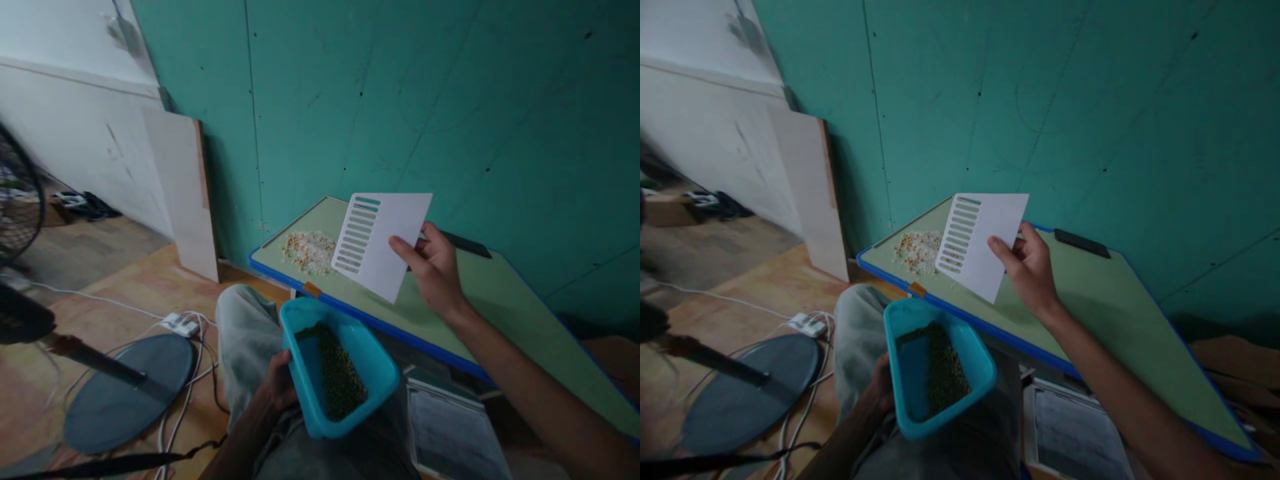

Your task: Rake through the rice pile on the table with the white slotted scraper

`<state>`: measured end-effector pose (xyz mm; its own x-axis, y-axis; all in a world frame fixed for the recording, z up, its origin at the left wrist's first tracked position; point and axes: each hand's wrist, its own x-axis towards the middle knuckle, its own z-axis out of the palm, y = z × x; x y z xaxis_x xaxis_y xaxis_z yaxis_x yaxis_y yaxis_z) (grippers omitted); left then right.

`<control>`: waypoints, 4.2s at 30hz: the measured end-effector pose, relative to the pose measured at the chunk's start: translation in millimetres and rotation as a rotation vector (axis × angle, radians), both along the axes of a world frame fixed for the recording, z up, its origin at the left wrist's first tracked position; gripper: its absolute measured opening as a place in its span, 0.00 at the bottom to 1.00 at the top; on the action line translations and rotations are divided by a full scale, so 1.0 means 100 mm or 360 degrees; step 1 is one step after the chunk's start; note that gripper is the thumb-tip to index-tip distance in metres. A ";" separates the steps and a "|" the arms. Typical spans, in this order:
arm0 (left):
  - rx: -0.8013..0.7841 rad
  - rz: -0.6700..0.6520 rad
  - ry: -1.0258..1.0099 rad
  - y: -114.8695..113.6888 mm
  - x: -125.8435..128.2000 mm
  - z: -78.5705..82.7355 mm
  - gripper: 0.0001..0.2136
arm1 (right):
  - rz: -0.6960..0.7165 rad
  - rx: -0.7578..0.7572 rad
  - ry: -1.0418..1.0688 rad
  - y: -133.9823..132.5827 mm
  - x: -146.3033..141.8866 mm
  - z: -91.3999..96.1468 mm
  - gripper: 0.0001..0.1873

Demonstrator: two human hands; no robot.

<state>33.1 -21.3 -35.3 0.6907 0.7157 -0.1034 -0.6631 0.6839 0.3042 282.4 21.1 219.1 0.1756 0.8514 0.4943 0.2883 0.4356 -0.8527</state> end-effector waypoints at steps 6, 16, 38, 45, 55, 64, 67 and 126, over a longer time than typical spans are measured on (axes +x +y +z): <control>-0.0036 0.0279 0.0051 0.18 -0.28 -0.08 0.08 | 0.0103 0.0187 0.0055 0.73 -0.53 0.08 0.17; -0.0026 0.0725 -0.0055 0.17 -0.61 -0.16 0.10 | 0.0070 0.0226 0.0043 1.01 -0.86 -0.20 0.16; 0.0530 0.0560 -0.0544 0.30 -0.55 -0.20 0.29 | -0.0024 0.0203 -0.0154 1.11 -0.84 -0.40 0.16; 0.0533 0.0498 -0.0561 0.30 -0.56 -0.22 0.27 | -0.0005 0.0194 -0.0188 1.12 -0.85 -0.42 0.16; 0.0504 0.0459 -0.0611 0.30 -0.54 -0.21 0.30 | 0.0018 0.0166 -0.0245 1.09 -0.89 -0.40 0.15; 0.0453 0.0541 -0.0575 0.28 -0.53 -0.18 0.30 | 0.0084 0.0134 -0.0174 1.06 -0.91 -0.39 0.14; 0.0418 0.0574 -0.0576 0.28 -0.53 -0.15 0.30 | 0.0109 0.0132 -0.0171 1.06 -0.91 -0.39 0.15; -0.0038 0.0840 -0.0318 0.26 -0.54 -0.07 0.23 | 0.0339 0.0135 -0.0137 0.94 -1.18 -0.37 0.16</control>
